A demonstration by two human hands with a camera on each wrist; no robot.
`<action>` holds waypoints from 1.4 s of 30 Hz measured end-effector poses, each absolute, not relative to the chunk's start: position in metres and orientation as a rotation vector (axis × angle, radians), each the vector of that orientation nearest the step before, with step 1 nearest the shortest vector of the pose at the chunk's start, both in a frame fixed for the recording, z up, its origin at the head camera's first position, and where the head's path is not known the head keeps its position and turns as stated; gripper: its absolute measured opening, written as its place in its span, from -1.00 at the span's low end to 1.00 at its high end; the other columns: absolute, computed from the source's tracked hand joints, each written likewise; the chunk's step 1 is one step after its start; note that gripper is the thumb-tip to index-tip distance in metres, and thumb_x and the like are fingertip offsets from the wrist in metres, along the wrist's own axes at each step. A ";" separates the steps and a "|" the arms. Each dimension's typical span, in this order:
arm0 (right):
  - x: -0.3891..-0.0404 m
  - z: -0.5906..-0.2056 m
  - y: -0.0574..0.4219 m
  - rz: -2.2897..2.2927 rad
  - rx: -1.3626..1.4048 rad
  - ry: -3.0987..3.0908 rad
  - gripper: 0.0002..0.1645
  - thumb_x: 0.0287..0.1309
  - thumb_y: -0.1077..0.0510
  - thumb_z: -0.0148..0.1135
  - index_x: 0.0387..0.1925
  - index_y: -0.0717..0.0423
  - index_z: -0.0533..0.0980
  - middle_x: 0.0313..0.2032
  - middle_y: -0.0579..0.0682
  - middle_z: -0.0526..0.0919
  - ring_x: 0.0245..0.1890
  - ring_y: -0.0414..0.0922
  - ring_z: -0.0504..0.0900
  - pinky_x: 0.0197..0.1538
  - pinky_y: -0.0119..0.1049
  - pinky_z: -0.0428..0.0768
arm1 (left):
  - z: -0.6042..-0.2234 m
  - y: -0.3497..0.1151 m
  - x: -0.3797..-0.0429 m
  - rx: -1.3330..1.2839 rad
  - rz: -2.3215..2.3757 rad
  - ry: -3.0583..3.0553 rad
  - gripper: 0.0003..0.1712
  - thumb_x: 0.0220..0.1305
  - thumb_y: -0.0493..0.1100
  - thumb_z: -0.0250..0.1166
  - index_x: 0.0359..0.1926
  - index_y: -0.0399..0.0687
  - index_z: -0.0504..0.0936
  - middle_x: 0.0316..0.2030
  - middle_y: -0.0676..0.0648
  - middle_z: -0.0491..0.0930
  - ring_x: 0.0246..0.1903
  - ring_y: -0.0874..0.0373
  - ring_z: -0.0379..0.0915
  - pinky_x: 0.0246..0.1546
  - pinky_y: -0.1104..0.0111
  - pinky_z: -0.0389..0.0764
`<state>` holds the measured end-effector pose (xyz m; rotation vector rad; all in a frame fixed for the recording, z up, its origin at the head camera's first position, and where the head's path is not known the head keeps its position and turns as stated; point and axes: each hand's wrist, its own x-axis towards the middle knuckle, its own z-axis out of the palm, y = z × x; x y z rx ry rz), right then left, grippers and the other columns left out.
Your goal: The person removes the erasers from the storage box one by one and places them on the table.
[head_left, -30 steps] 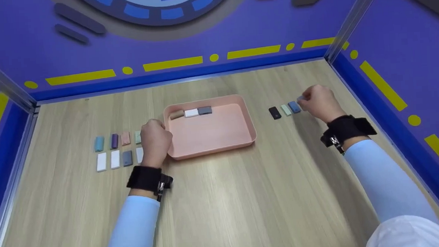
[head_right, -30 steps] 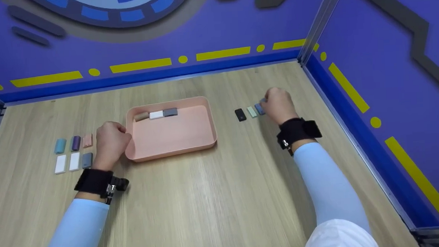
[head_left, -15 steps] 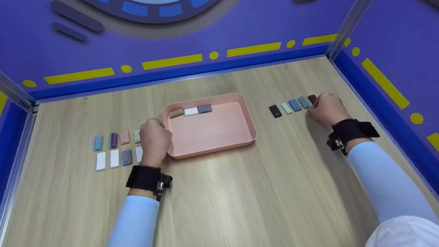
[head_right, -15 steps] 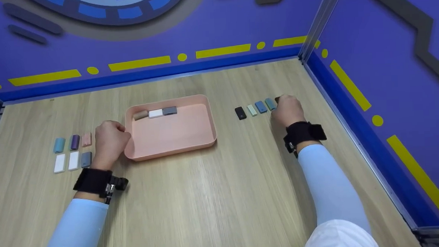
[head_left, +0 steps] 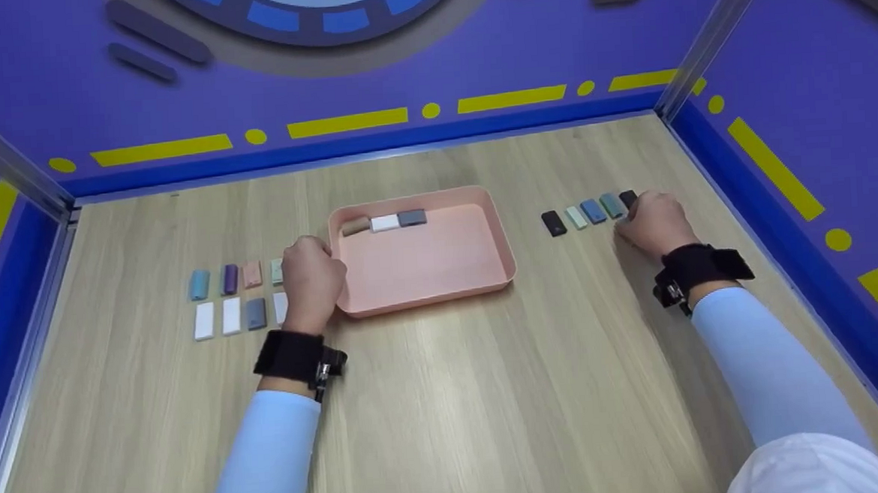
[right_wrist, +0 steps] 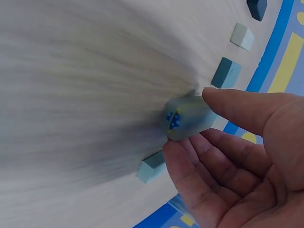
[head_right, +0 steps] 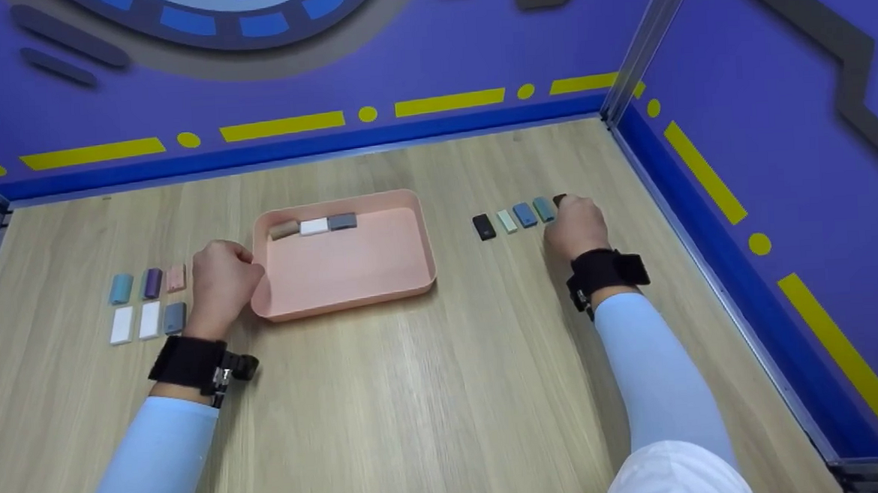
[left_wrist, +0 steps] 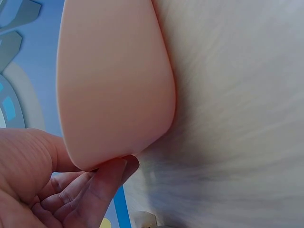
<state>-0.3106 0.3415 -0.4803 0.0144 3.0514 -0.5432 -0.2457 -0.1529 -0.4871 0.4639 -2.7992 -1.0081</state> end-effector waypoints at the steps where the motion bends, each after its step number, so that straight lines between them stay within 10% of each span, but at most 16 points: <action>1: -0.310 -0.480 0.341 -0.544 0.017 3.050 -0.62 -0.07 0.17 0.23 -0.85 0.07 0.32 -0.82 -0.15 0.22 -0.81 -0.18 0.17 -0.70 -0.30 0.17 | -0.487 -0.153 -0.246 0.468 -1.008 -2.802 -0.74 -0.04 -0.42 0.08 -0.72 -0.06 0.34 -0.67 0.03 0.29 -0.62 0.10 0.18 -0.68 0.31 0.13; 15: -0.310 -0.453 0.296 -0.418 -0.170 3.194 -0.57 0.00 0.12 0.18 -0.80 0.06 0.19 -0.76 -0.09 0.16 -0.73 -0.15 0.12 -0.65 -0.26 0.16 | -0.486 -0.153 -0.246 0.481 -1.011 -2.805 -0.78 -0.03 -0.40 0.08 -0.69 -0.06 0.41 -0.63 0.03 0.34 -0.59 0.10 0.22 -0.65 0.31 0.18; 19: -0.309 -0.443 0.257 -0.468 -0.256 3.171 -0.67 0.06 0.06 0.18 -0.42 0.32 0.55 -0.41 0.22 0.63 -0.44 0.06 0.58 -0.32 -0.06 0.54 | -0.486 -0.152 -0.244 0.466 -1.014 -2.792 -0.72 -0.03 -0.42 0.06 -0.73 -0.04 0.32 -0.69 0.06 0.24 -0.65 0.13 0.12 -0.68 0.33 0.12; 27: -0.302 -0.431 0.153 -0.600 -0.491 2.995 -0.53 0.10 0.01 0.24 -0.02 0.23 0.54 -0.05 0.18 0.62 -0.01 0.04 0.58 0.03 -0.10 0.54 | -0.487 -0.150 -0.243 0.434 -1.020 -2.773 -0.66 -0.07 -0.44 0.05 -0.76 0.00 0.18 -0.73 0.09 0.08 -0.69 0.17 -0.03 -0.70 0.34 0.01; 42: -0.315 -0.464 0.052 -0.379 -0.944 2.862 -0.67 0.17 0.05 0.10 -0.11 0.17 0.51 -0.28 0.03 0.58 -0.38 -0.13 0.54 -0.25 -0.22 0.56 | -0.485 -0.153 -0.246 0.467 -1.006 -2.789 -0.66 -0.06 -0.43 0.09 -0.75 -0.01 0.21 -0.72 0.08 0.13 -0.67 0.15 0.03 -0.69 0.34 0.03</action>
